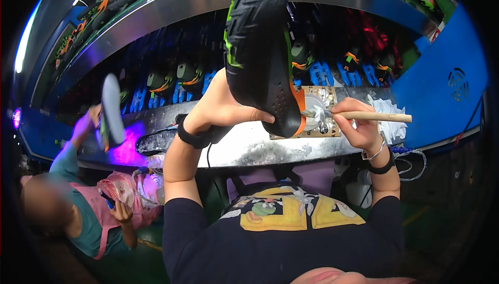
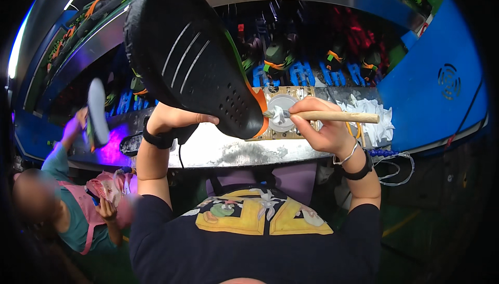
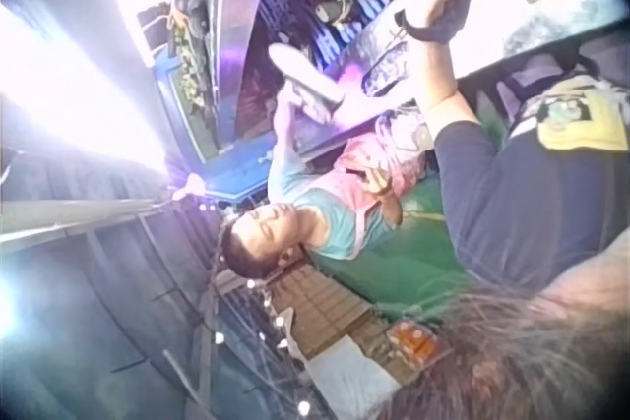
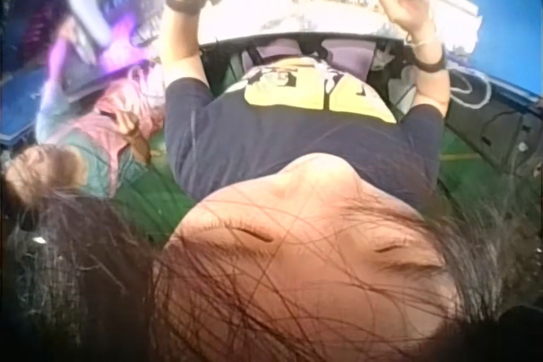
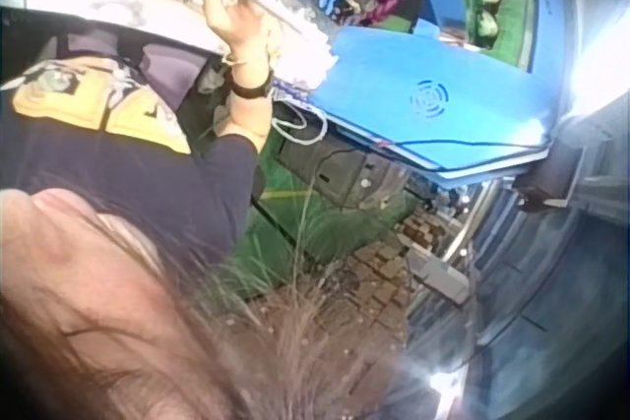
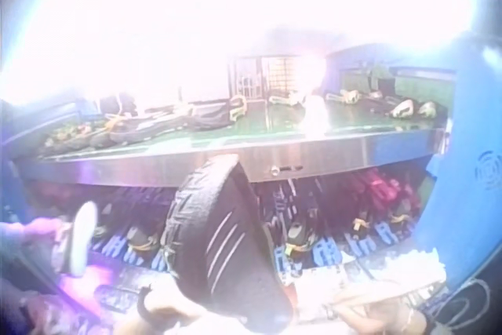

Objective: Applying adhesive to the edges of shoe soles using a brush.

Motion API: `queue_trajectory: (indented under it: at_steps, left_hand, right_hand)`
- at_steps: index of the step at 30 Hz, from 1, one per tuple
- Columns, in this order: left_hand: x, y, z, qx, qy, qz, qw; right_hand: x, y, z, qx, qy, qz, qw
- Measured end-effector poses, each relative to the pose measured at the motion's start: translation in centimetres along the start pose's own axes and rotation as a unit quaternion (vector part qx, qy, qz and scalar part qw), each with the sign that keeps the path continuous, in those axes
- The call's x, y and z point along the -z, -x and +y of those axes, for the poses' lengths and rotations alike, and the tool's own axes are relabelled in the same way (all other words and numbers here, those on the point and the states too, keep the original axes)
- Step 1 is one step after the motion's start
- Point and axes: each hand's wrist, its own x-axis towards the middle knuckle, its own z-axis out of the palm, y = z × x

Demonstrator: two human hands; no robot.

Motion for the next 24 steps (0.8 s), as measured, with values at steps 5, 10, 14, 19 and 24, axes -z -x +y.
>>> queue_trajectory:
  at_steps: [5, 10, 14, 19, 24]
  left_hand:
    - [0.0, -0.3, 0.2, -0.05, -0.082, 0.01, 0.995]
    - [-0.1, -0.4, 0.8, -0.076, -0.122, 0.017, 0.989]
    - [-0.4, -0.4, 0.6, -0.086, -0.119, 0.014, 0.989]
    - [-0.8, -1.0, -1.2, -0.006, 0.091, 0.001, 0.996]
    - [-1.9, -1.5, -3.4, 0.059, 0.238, 0.005, 0.97]
  right_hand:
    - [-0.2, 0.3, -0.1, -0.002, 0.004, -0.022, 1.0]
    - [-0.7, 1.0, -0.7, -0.036, -0.068, -0.017, 0.997]
    - [-1.1, 1.5, -0.6, -0.042, -0.099, 0.002, 0.994]
    - [-0.7, 1.6, -0.1, -0.055, -0.041, -0.014, 0.998]
    - [-0.4, 0.9, 0.1, 0.033, 0.036, -0.046, 0.998]
